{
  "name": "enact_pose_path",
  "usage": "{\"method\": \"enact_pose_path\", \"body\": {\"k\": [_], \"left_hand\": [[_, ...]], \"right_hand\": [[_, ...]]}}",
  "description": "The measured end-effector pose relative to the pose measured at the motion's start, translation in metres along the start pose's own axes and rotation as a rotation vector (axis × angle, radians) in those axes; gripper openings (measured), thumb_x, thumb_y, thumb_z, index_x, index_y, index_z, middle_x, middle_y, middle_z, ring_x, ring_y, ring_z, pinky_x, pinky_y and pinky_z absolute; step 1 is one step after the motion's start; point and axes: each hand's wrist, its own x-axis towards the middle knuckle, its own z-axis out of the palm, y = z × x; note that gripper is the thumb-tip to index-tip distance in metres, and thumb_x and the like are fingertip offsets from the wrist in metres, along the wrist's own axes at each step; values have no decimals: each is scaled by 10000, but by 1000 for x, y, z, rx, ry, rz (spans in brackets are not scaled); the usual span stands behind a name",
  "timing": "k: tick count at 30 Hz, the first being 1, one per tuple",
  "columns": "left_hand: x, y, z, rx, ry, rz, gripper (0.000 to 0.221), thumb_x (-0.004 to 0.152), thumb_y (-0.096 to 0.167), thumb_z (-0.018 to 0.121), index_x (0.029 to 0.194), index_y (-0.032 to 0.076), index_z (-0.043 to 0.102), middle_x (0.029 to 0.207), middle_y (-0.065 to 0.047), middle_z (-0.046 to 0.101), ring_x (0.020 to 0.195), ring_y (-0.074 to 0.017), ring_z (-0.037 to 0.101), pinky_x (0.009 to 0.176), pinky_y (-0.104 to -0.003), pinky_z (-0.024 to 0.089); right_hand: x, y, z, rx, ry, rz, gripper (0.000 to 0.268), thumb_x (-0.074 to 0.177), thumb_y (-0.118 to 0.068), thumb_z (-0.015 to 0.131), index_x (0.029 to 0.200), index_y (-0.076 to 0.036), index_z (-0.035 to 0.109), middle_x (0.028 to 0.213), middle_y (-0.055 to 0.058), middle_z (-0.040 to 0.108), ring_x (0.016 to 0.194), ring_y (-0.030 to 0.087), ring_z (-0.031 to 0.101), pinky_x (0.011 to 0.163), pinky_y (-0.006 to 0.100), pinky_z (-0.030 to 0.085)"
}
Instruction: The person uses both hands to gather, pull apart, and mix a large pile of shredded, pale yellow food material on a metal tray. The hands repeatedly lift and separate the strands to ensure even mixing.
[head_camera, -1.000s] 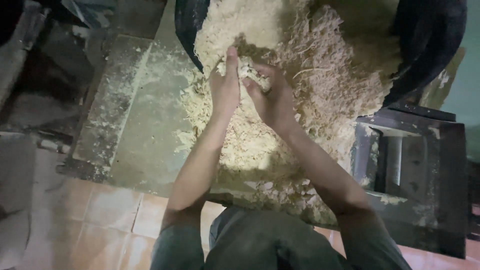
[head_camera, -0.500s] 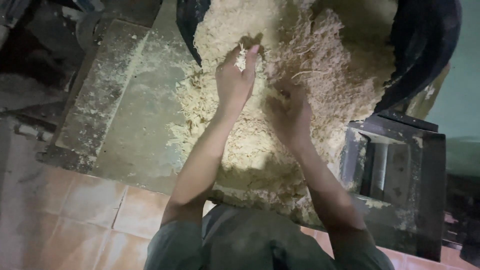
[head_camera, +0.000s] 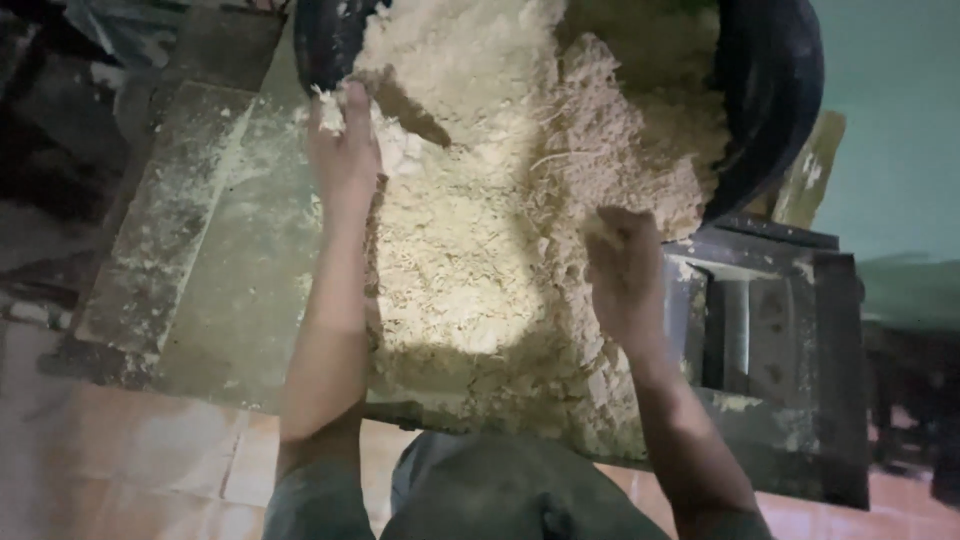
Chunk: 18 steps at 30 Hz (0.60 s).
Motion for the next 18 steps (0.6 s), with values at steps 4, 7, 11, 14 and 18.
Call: {"method": "enact_pose_path", "body": {"k": [4,7,11,14,18], "left_hand": [[-42,20,14,-130,-126,-69,1084,801,679,589,1589,57,180,1635,-211,252,1496,-365,315,1193,-469,308],[-94,6,33,-282,-115,-14,1108,799,633,678,1567,-14,211,1586,-291,298,1480,-402,334,1210,-490,290],[-114,-8,50,-442,-97,43,1134,798,585,766,1545,-86,241,1538,-372,342,1464,-440,352,1226,-510,271],[-98,-27,51,-369,-35,168,955,831,535,774,1511,-6,380,1485,-298,468,1416,-356,455,1201,-459,352],[-77,-29,40,-3,-41,210,873,829,601,749,1424,70,392,1326,-329,427,1281,-423,490,1072,-489,387]], "right_hand": [[39,64,44,183,98,-388,380,1031,-252,627,1291,22,583,1078,201,589,1043,340,637,892,417,487],[41,-25,65,434,-16,-132,466,1021,-251,631,1408,-26,504,1271,253,520,1279,496,551,1081,656,438],[51,2,116,506,96,95,522,1022,-392,644,1386,-52,490,1295,195,534,1336,390,520,1120,581,416],[62,24,134,419,335,-67,218,1006,-161,684,1198,-66,646,1000,86,605,1038,185,577,960,393,483],[55,39,137,201,268,-172,285,941,-243,686,1187,-100,675,936,145,693,956,321,708,864,468,540]]}}
